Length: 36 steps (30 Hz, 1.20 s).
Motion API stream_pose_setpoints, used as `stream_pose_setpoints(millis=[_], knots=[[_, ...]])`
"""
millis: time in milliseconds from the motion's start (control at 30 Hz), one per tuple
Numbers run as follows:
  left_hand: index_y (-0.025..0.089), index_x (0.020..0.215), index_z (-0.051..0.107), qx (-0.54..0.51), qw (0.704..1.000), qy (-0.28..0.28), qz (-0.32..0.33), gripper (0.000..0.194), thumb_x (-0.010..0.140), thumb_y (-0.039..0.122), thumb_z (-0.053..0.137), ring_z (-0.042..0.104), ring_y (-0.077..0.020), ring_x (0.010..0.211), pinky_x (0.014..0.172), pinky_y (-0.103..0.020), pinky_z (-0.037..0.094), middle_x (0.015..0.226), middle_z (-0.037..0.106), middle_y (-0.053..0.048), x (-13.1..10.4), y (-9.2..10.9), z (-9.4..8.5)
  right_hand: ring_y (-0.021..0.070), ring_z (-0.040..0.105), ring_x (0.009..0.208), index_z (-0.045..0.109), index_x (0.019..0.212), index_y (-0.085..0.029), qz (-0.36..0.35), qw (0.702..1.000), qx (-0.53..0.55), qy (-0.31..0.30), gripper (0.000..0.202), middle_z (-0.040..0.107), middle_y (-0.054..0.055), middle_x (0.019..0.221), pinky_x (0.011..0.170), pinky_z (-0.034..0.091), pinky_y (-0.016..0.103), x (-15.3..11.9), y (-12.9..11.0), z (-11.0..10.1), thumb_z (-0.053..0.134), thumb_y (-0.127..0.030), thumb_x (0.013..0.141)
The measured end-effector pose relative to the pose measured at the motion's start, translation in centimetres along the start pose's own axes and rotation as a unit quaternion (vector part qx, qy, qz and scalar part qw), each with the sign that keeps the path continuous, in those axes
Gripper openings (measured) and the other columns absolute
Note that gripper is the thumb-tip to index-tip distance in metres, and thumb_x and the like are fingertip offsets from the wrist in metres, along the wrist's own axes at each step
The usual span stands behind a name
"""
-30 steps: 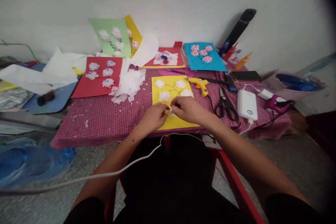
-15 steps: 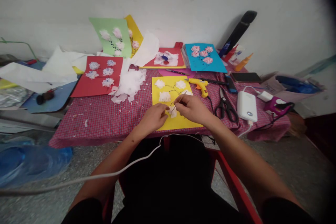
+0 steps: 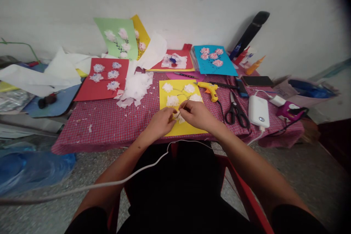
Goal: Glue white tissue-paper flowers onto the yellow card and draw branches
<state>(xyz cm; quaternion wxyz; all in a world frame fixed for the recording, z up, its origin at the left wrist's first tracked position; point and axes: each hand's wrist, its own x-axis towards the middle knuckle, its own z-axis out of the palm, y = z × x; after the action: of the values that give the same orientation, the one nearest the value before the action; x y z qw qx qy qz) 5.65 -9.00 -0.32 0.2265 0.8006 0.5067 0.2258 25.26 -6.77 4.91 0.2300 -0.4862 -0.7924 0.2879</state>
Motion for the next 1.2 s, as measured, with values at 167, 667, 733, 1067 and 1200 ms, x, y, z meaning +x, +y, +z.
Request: stream_pose_setpoints(millis=[167,667,733,1067,1200], knots=[[0.018,0.118,0.062,0.007,1.0,0.0,0.0,0.028,0.09,0.016,0.063,0.066,-0.0232,0.097,0.091,-0.039,0.053,0.098,0.069,-0.007,0.0,0.0,0.0,0.0162,0.064,0.07,0.072,0.089,-0.016,-0.007,1.0,-0.019,0.008,0.015,0.073,0.004,0.078,0.065,0.04,0.026,0.0,-0.1,-0.1,0.057,-0.018,0.09],[0.018,0.102,0.06,0.009,1.0,0.011,0.02,0.01,0.093,0.016,0.058,0.063,-0.0222,0.09,0.082,-0.037,0.051,0.097,0.067,-0.007,0.0,0.2,0.0,0.019,0.065,0.073,0.071,0.087,-0.016,-0.033,0.991,-0.124,-0.025,0.017,0.076,0.009,0.083,0.064,0.04,0.028,0.4,-1.8,0.0,0.056,-0.022,0.092],[0.019,0.101,0.059,0.014,1.0,0.013,0.017,0.009,0.092,0.016,0.059,0.063,-0.0222,0.091,0.083,-0.036,0.051,0.097,0.067,-0.007,-0.2,0.2,0.0,0.0189,0.065,0.072,0.071,0.088,-0.016,-0.03,0.992,-0.118,-0.025,0.019,0.076,0.009,0.082,0.064,0.04,0.028,0.4,-1.7,-0.1,0.055,-0.023,0.093],[0.018,0.105,0.063,0.039,0.999,-0.004,0.027,0.012,0.094,0.017,0.061,0.064,-0.0241,0.1,0.09,-0.039,0.053,0.104,0.068,-0.008,-0.4,0.0,0.0,0.0153,0.063,0.066,0.072,0.085,-0.017,-0.025,0.998,-0.048,0.021,0.015,0.073,0.004,0.076,0.061,0.04,0.026,-0.1,-0.5,-0.1,0.058,-0.019,0.092],[0.017,0.105,0.065,0.038,0.999,-0.004,0.029,0.012,0.093,0.016,0.061,0.065,-0.0239,0.101,0.091,-0.039,0.054,0.103,0.068,-0.008,-0.4,0.0,-0.1,0.015,0.062,0.064,0.071,0.083,-0.018,-0.032,0.998,-0.033,0.03,0.015,0.072,0.003,0.074,0.059,0.038,0.026,-0.1,-0.4,0.0,0.059,-0.019,0.092]])
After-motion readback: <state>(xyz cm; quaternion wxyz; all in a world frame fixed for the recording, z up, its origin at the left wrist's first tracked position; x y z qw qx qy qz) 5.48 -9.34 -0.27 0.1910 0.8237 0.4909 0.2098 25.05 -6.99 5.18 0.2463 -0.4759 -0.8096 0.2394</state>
